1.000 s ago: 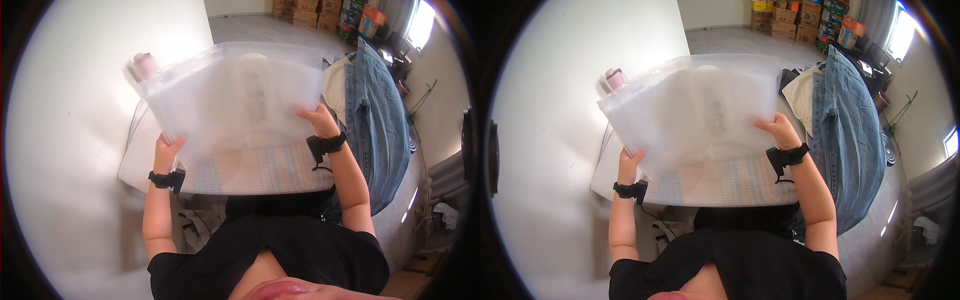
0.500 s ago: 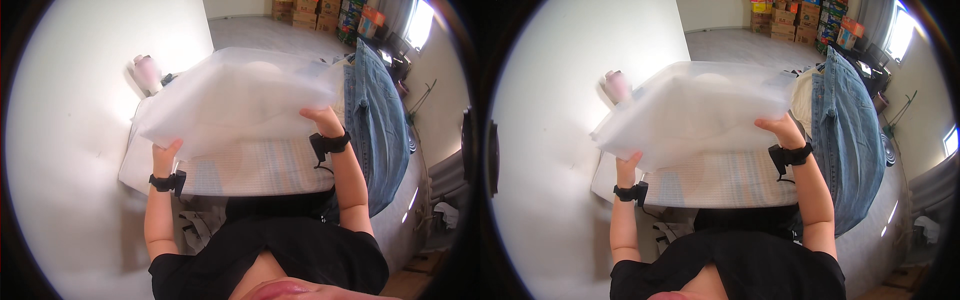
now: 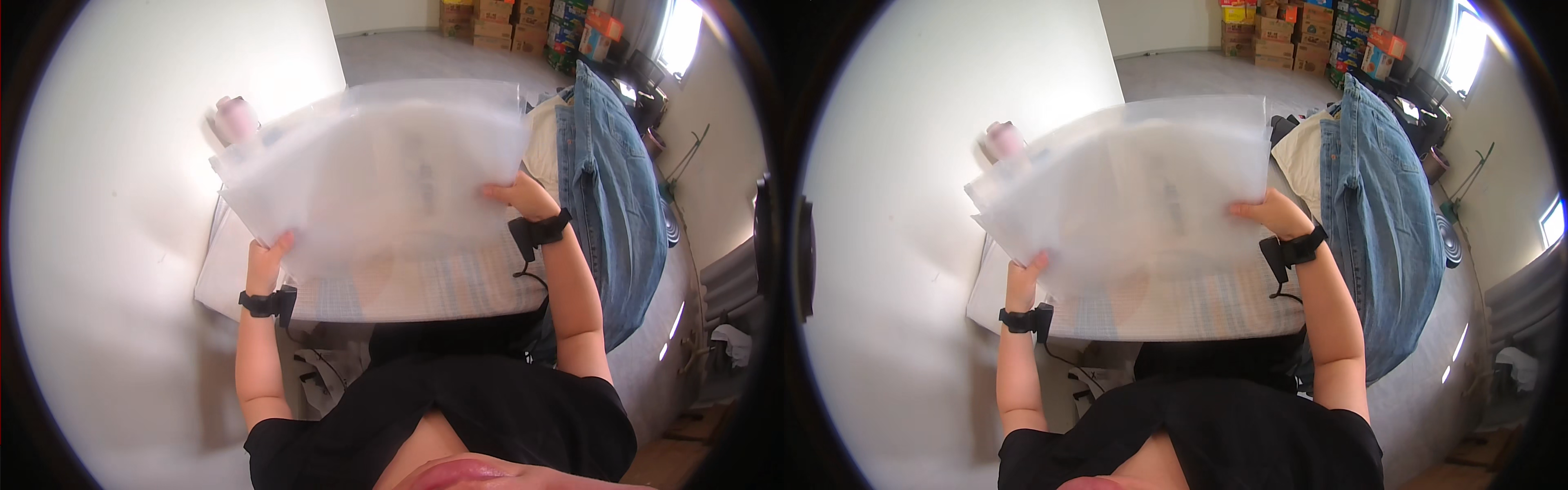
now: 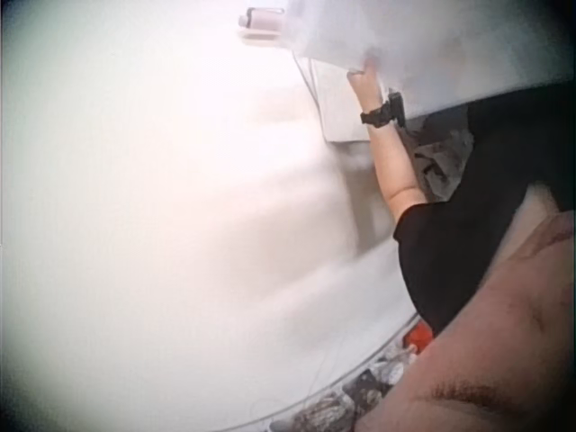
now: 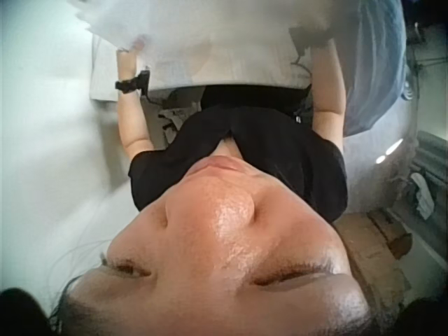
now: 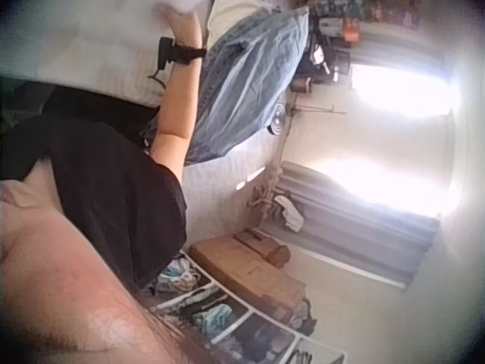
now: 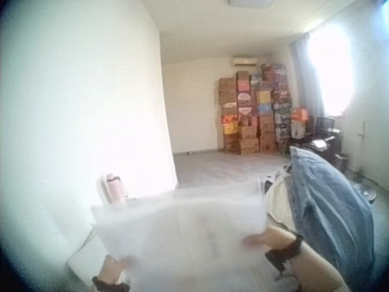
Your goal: The person moves plastic bags aside on the table, picks up a pair of jeans, and spreads them out. They pull the zipper, unbutton the waist, and pull the fabric to check the waistband and seams.
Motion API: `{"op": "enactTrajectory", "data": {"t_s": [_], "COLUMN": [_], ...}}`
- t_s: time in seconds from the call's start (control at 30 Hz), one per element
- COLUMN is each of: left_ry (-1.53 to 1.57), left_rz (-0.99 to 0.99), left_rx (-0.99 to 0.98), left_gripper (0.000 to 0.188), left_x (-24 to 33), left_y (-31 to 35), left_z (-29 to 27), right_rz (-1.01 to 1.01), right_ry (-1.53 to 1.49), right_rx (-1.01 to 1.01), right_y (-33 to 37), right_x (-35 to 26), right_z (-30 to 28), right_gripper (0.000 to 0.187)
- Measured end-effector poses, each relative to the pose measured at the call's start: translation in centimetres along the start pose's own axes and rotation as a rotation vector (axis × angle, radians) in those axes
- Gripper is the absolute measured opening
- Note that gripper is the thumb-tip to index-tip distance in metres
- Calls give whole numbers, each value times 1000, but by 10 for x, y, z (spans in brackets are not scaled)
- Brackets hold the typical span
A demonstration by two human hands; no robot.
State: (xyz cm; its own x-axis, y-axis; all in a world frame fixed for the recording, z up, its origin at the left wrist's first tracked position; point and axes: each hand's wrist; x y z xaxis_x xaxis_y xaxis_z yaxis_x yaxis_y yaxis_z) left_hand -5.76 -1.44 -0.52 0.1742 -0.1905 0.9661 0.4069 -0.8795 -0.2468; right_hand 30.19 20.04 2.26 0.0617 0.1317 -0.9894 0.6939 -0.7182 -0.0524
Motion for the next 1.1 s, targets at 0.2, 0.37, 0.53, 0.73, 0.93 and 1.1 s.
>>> {"op": "enactTrajectory", "data": {"t_s": [0.2,0.37,0.53,0.73,0.93,1.1], "left_ry": [171,497,575,578,614,810], "left_rz": [-72,-405,-703,-765,-799,-717], "left_rx": [44,20,31,-24,-54,64], "left_gripper": [28,25,30,35,35,34], "left_x": [25,7,-68,-80,-57,-19], "left_y": [-3,-1,11,20,27,50], "left_z": [10,15,15,9,18,46], "right_rz": [63,-79,-304,-121,-260,-184], "right_ry": [-7,146,273,402,755,906], "right_rx": [191,426,348,-277,-335,-257], "right_y": [-9,-29,-18,32,52,60], "right_x": [-26,-26,-14,6,56,48], "right_z": [4,-6,4,88,141,150], "right_gripper": [22,32,33,45,75,75]}}
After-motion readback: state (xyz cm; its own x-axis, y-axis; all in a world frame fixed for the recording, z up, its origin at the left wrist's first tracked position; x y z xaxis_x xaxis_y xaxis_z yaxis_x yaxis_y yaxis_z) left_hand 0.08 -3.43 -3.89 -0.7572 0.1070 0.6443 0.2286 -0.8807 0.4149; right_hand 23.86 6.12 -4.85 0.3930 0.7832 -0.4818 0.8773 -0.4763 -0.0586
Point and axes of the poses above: each hand's wrist, its own y-axis away from the middle knuckle, its own z-axis out of the palm, x = y × z, and after that the axes turned 3 degrees about -x, right-handed
